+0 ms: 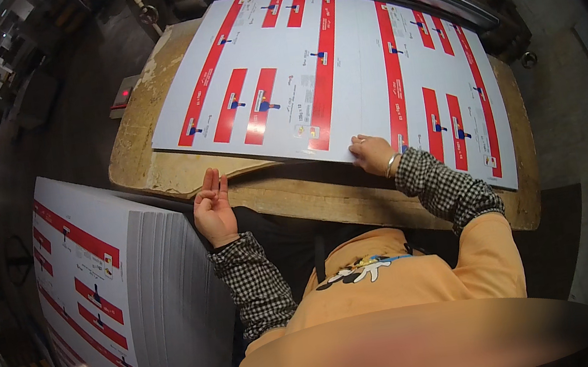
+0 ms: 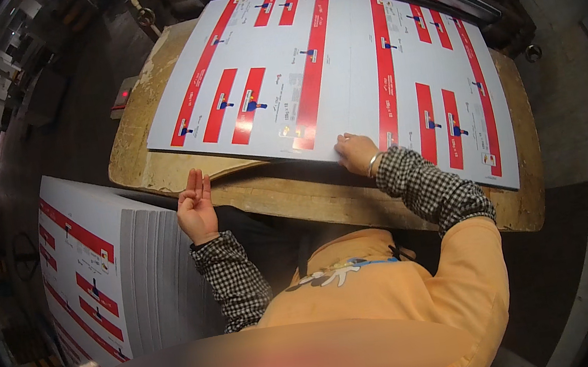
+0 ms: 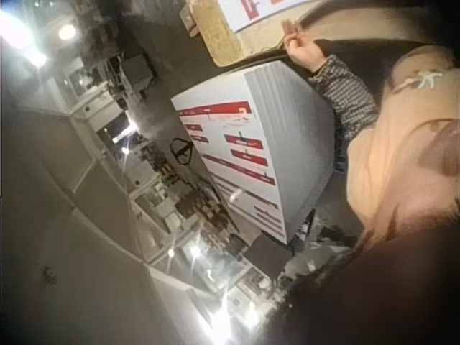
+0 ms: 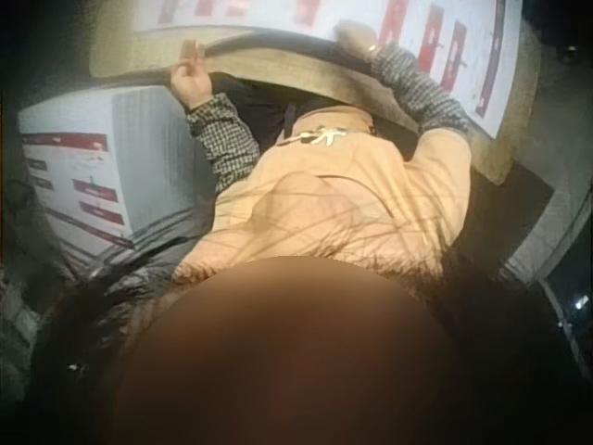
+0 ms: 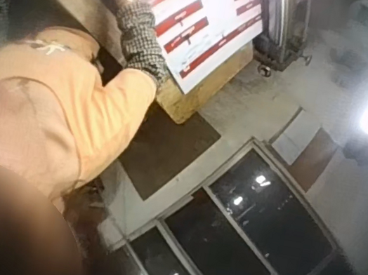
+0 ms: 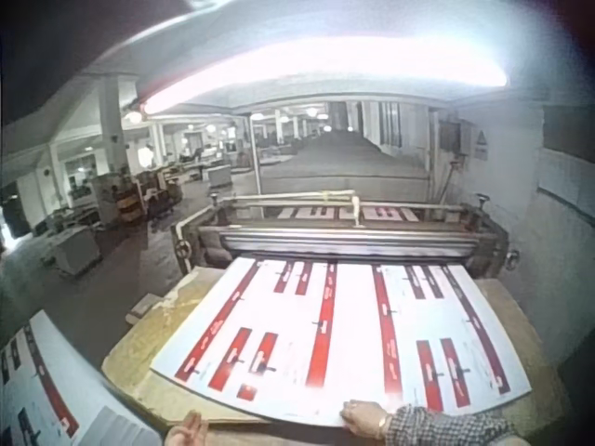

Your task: Moving large printed paper sheets from a stack on the left onto a feed table on the right.

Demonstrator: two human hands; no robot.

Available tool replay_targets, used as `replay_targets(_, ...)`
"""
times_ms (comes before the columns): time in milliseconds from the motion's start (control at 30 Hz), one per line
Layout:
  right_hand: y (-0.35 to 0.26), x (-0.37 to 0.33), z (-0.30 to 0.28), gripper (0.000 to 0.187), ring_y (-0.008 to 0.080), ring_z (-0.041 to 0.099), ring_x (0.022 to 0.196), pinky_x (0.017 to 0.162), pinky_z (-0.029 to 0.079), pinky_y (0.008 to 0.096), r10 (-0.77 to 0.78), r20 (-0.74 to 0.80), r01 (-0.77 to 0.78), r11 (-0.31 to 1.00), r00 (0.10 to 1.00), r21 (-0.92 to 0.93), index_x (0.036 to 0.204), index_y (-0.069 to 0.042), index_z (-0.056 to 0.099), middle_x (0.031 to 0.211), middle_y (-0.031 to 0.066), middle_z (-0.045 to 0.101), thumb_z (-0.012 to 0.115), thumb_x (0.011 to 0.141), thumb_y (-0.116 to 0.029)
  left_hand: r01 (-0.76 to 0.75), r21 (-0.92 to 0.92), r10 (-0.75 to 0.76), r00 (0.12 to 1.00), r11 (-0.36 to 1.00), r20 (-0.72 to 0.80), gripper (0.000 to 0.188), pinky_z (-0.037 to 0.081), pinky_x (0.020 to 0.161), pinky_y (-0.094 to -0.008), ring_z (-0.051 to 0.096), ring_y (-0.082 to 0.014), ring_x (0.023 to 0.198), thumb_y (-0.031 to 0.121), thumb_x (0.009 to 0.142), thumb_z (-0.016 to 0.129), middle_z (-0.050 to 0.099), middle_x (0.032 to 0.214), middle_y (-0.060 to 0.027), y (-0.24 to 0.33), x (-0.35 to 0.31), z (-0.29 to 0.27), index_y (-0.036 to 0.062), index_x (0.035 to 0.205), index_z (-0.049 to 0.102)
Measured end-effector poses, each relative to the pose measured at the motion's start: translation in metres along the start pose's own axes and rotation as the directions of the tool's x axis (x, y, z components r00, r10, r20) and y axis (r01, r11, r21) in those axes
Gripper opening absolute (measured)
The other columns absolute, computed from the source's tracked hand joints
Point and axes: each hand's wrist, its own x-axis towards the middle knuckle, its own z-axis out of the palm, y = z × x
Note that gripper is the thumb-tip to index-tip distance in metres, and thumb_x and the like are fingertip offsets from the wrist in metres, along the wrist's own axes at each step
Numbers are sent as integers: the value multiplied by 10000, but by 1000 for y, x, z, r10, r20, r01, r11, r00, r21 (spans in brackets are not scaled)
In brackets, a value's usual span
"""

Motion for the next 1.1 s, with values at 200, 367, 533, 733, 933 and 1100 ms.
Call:
replay_targets(200,20,6,-30,134,308,583,733,642,465,375,58,151,-81,986,987,148,833,-31,590,748,164,585,521,755,-115,1,-26,0,1000,1000,31,179,359,939,-495,458,-379,1067,-86,652,317,487,1078,-300,-2,1,1,-59,642,493)
replay_targets(367,-3,5,-89,105,326,547,648,589,433,392,42,-285,41,960,958,278,733,-30,567,660,176,551,497,750,-106,7,16,-9,997,1000,79,186,379,927,-480,475,-382,1041,-87,657,322,496,1065,-294,1,0,-3,-71,676,506)
replay_targets(533,1,-4,-34,71,325,550,675,616,432,399,43,-83,-19,961,996,276,708,-32,553,682,167,565,492,703,-68,-5,30,2,996,1000,84,184,401,908,-457,502,-367,1009,-74,678,337,505,1060,-277,-3,4,-6,-68,712,518)
replay_targets(733,21,4,-9,90,331,551,676,610,433,412,25,-30,-16,960,999,279,707,-46,569,668,155,573,494,701,-95,7,32,-7,1000,999,-5,133,429,861,-401,532,-298,970,58,801,439,551,996,-210,-1,-2,3,-34,759,525)
replay_targets(933,38,58,-16,369,313,509,981,841,409,370,456,1,-437,853,890,285,1011,-13,566,1020,196,556,577,727,-248,-31,46,35,997,998,-72,218,500,664,-325,564,-212,691,117,847,471,548,718,-93,2,1,3,20,652,491)
replay_targets(1100,-10,10,8,709,393,276,1185,950,284,484,149,61,-137,976,987,-168,1216,-29,366,1298,253,249,648,647,-344,-16,48,20,996,999,-89,227,497,653,-324,560,-205,686,104,846,464,539,696,-83,0,1,3,29,632,476)
